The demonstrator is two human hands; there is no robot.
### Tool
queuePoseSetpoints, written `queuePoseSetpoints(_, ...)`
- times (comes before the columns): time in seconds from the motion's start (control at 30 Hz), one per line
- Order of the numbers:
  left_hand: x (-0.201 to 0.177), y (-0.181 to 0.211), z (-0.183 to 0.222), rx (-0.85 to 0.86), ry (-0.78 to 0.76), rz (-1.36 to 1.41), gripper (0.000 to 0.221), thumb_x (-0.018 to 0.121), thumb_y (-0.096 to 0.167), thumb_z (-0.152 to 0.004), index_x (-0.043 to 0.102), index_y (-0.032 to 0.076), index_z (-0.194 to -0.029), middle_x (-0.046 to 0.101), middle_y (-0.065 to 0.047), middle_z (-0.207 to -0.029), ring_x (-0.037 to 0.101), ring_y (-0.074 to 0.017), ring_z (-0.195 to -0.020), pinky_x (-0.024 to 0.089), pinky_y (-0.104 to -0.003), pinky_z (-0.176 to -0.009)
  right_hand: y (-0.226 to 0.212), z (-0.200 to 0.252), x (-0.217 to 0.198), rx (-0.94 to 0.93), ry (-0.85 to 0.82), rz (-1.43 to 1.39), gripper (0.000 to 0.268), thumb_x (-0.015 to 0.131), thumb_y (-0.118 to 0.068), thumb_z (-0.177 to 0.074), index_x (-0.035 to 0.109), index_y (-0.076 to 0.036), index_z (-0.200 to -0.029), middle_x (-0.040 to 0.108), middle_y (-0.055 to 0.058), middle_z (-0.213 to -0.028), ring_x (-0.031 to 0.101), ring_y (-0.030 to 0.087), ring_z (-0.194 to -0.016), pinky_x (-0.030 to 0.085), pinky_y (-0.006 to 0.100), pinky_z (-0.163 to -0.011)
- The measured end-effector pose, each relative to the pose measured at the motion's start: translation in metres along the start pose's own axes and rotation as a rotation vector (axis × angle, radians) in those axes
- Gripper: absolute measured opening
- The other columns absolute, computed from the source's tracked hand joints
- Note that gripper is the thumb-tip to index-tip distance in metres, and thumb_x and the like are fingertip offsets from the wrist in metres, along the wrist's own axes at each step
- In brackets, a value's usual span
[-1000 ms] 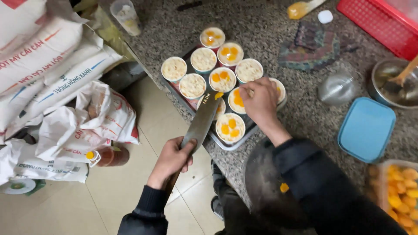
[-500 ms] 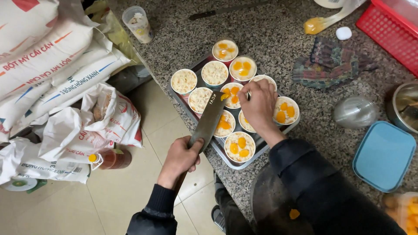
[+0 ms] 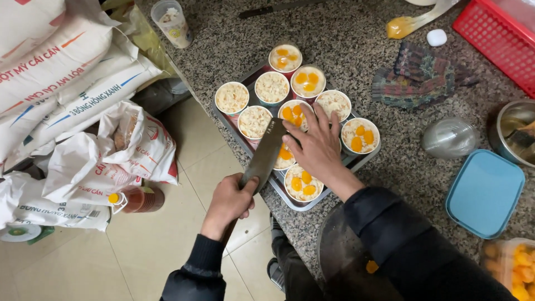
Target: Slicing small yellow fruits and placing them as decorative toppings on individual dessert cups.
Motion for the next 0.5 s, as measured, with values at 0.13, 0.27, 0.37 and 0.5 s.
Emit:
queuePoseSetpoints(0.13,-0.015,-0.007,0.007,-0.021,0.041,0.008,0.035,0.064,0.029,-0.106,0.078,0.001,-0.092,0.069,-0.012,-0.056,0.066,-0.0198,-0.042,0.06,-0.033,-0.047,0.008,0.0,0.0,0.021,0.0,-0.022,0.045,0.057,-0.055,-0.117,0.084,-0.026,-0.139,0.05,0.02,-0.171,0.032,0.052,-0.166,0.019,0.082,-0.126)
queuePoseSetpoints(0.27,-0.033,-0.024,0.021,-0.044,0.077,0.047,0.038,0.063,0.031,-0.108,0.077,-0.001,-0.095,0.069,-0.014,-0.058,0.066,-0.0222,-0.043,0.059,-0.035,-0.049,0.011,0.003,-0.009,0.009,0.041,-0.104,0.039,0.064,-0.049,-0.115,0.084,-0.024,-0.138,0.053,0.02,-0.168,0.036,0.052,-0.164,0.021,0.082,-0.126)
queuePoseSetpoints(0.37,-0.042,-0.038,0.039,-0.036,0.091,0.15,0.034,0.065,0.029,-0.111,0.068,0.001,-0.092,0.065,-0.015,-0.059,0.058,-0.0227,-0.044,0.051,-0.036,-0.049,0.028,0.02,-0.035,0.128,0.053,-0.167,0.038,0.063,-0.042,-0.113,0.081,-0.022,-0.14,0.054,0.019,-0.169,0.039,0.047,-0.161,0.022,0.075,-0.128)
queuePoseSetpoints(0.5,-0.045,-0.065,0.073,-0.043,0.112,0.226,0.035,0.067,0.029,-0.114,0.061,0.004,-0.09,0.061,-0.015,-0.062,0.048,-0.0215,-0.047,0.041,-0.036,-0.05,0.067,0.085,-0.081,0.213,0.187,-0.176,0.03,0.065,-0.029,-0.115,0.084,-0.014,-0.134,0.075,0.008,-0.139,0.062,0.033,-0.131,0.043,0.05,-0.112)
Point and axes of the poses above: each hand's wrist, its own z-axis away from the middle knuckle, its own x-axis out of the palm, y = z × x, the point moved 7 cm from there along -z, towards the middle knuckle
